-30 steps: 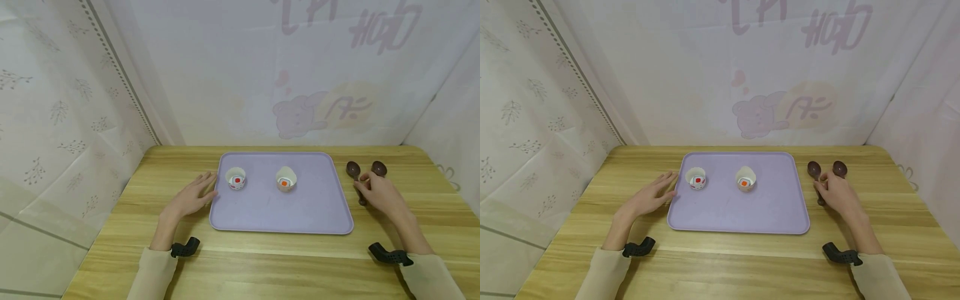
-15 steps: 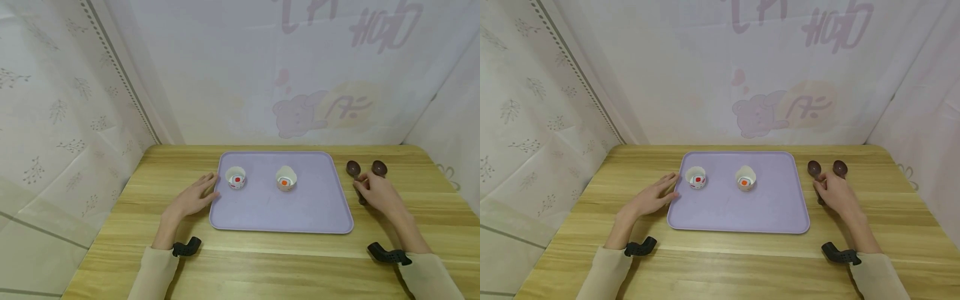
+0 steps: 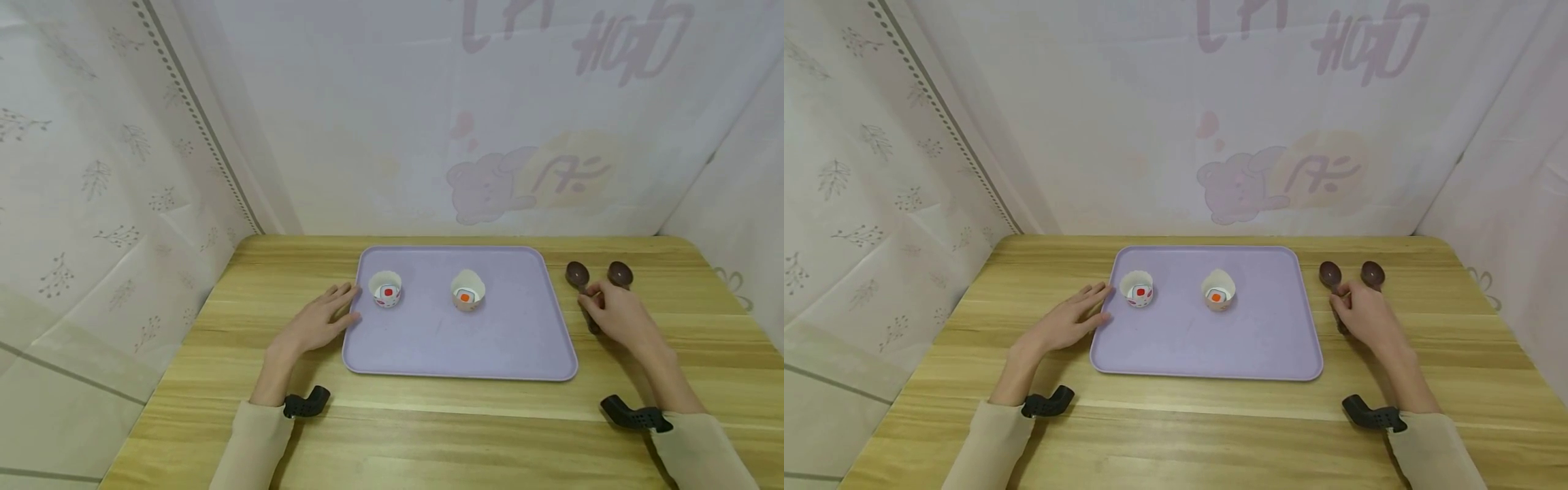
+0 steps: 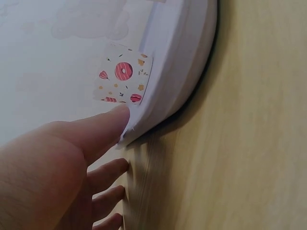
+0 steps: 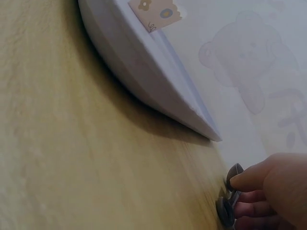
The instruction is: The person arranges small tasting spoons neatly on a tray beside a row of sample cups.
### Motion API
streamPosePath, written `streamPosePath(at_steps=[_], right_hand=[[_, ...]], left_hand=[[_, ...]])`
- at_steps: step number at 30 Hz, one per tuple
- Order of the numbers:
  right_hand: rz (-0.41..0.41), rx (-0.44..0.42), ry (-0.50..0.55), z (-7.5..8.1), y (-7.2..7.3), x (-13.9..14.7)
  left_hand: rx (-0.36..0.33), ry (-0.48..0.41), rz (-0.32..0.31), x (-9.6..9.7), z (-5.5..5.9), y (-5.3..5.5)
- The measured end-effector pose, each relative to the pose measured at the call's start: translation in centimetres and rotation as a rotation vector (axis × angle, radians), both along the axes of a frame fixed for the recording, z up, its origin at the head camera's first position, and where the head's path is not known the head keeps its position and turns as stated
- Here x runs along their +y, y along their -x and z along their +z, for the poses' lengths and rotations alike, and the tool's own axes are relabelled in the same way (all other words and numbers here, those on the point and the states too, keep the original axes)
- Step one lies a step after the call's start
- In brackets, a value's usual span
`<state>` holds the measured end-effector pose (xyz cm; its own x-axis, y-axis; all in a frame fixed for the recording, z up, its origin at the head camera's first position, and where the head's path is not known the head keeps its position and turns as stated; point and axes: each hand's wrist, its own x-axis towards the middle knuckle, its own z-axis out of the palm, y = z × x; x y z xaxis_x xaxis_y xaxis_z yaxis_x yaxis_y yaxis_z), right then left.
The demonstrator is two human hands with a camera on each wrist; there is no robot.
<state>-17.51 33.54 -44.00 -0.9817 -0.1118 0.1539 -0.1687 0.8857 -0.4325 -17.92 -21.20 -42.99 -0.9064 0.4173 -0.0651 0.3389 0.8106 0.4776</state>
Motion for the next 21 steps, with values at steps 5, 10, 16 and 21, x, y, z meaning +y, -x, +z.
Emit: streamPosePath(at_steps=[5,10,16,21], right_hand=[[0.003,0.026,0.004,-0.25,0.11,0.08],[0.002,0.036,0.013,-0.34,0.12,0.18],[0.009,0.033,0.020,-0.32,0.11,0.28],[0.007,-0.013,0.034,-0.23,0.17,0.35]], left_hand=[[0.004,-0.008,-0.008,-0.13,-0.12,0.08],[0.007,-0.016,-0.013,-0.23,-0.05,0.14],[0.006,-0.020,-0.018,-0.24,-0.11,0.20],[-0.002,-0.025,-0.017,-0.23,-0.14,0.21]])
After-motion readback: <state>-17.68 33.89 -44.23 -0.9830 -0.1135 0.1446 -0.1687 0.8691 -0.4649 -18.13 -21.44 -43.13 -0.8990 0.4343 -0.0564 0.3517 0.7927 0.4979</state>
